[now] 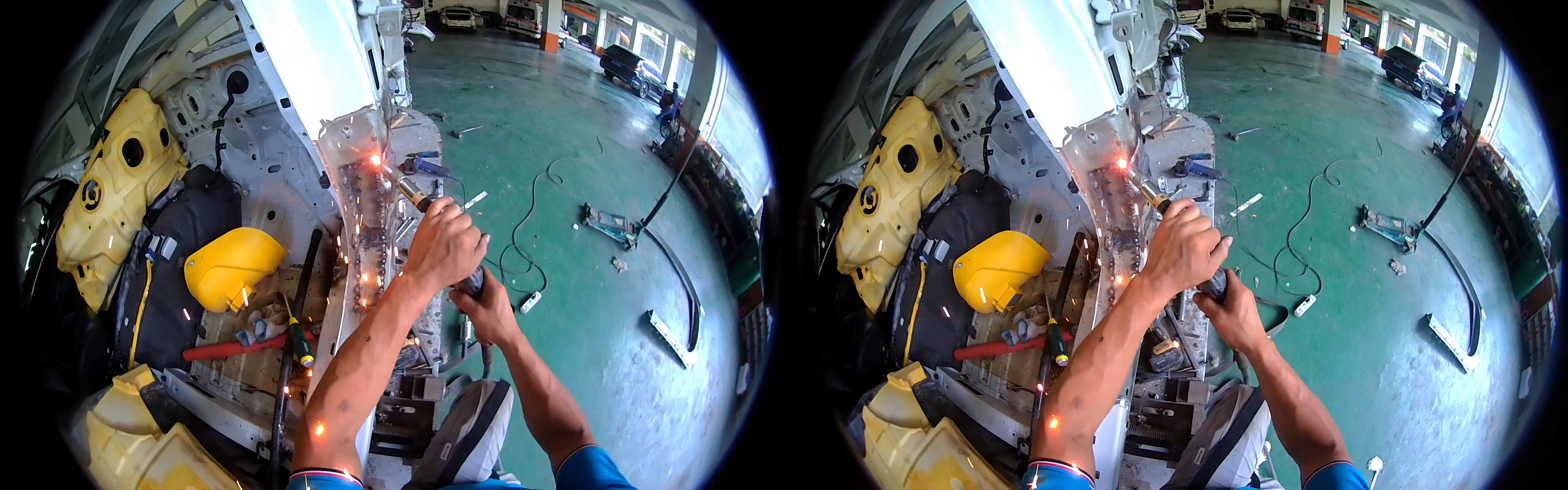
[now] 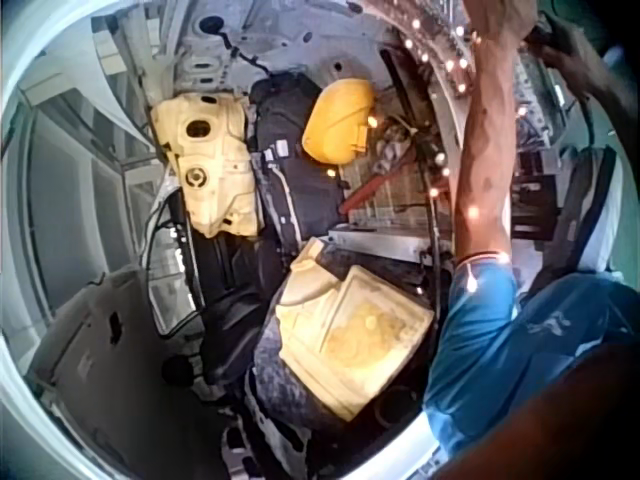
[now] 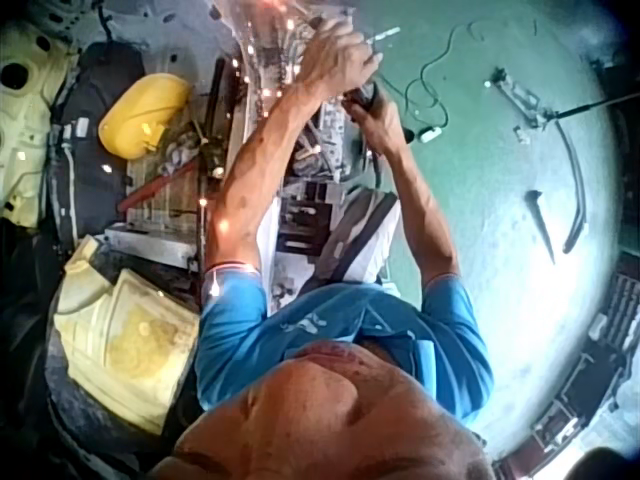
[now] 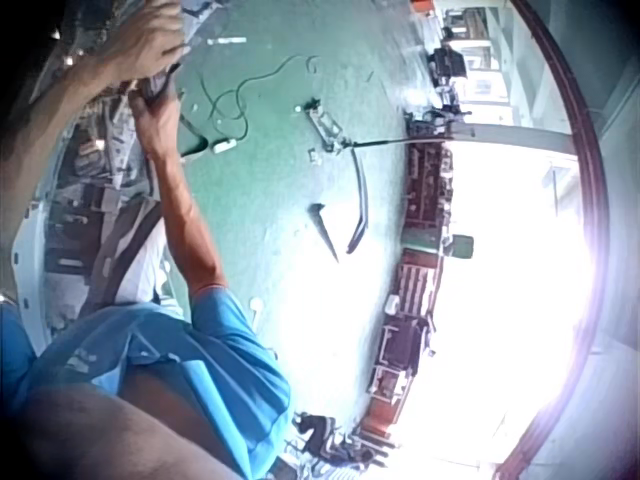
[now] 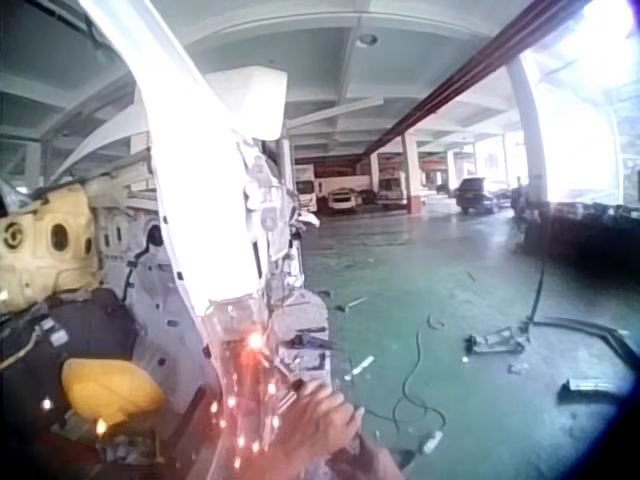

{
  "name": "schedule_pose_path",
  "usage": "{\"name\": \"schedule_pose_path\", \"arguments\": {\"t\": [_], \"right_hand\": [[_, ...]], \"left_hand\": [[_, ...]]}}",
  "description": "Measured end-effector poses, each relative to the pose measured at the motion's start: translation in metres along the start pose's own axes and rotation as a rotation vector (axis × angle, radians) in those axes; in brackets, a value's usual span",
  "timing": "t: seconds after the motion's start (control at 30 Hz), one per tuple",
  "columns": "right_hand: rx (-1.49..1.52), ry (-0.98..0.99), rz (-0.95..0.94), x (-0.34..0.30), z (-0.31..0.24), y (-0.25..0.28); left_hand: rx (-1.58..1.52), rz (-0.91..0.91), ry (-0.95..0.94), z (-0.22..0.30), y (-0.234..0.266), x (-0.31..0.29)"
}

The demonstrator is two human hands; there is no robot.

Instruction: The person welds a seam on the inner side of a car door frame using a handheld welding torch. The person repeatedly applies the torch along the seam, producing bright sparks and molten metal, while holding the torch with both hands.

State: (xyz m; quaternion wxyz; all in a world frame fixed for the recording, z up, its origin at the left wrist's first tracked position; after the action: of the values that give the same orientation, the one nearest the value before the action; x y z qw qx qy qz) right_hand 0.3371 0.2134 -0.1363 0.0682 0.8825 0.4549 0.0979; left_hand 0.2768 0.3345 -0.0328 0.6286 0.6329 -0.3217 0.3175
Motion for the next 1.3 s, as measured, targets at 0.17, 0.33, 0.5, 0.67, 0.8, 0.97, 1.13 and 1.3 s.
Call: {"name": "schedule_pose_path", "arguments": {"t": [0.17,0.33,0.5,0.67,0.8,0.97,1.13,1.3], "right_hand": [[-0.026,0.015,0.002,-0.012,-0.002,0.005],[-0.044,0.027,0.010,-0.017,0.003,0.006],[-0.022,0.027,0.004,-0.015,0.002,0.004],[-0.007,-0.007,-0.018,-0.015,0.000,-0.001],[-0.075,0.001,-0.025,-0.013,0.000,0.000],[-0.104,0.064,-0.031,-0.003,-0.023,0.005],[-0.170,0.045,-0.036,0.003,-0.029,0.009],[-0.182,0.032,-0.038,0.003,-0.035,0.009]], "left_hand": [[0.003,-0.039,0.030,0.009,-0.004,-0.010],[-0.013,-0.047,0.031,0.013,-0.008,-0.014],[0.001,-0.104,0.060,0.010,-0.006,-0.012],[0.005,-0.099,0.065,0.007,-0.005,-0.017],[0.002,-0.036,0.047,0.006,-0.002,-0.017],[-0.010,0.002,0.050,-0.003,0.003,-0.003],[-0.011,0.022,0.054,-0.007,0.004,0.002],[-0.017,0.017,0.058,-0.009,0.006,0.004]]}}
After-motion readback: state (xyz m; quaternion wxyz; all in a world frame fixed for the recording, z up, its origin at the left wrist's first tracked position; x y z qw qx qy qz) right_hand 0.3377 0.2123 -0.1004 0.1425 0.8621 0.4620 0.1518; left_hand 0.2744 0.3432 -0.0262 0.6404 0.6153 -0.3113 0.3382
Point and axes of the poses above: each hand's wrist, its own x-axis towards the middle knuckle, its own y-axis out of the back of the hand, z = x × y, the point moved 4 cm from there along x, towards the middle knuckle, and after that the axes turned 4 degrees about x, right-handed, at the moved point
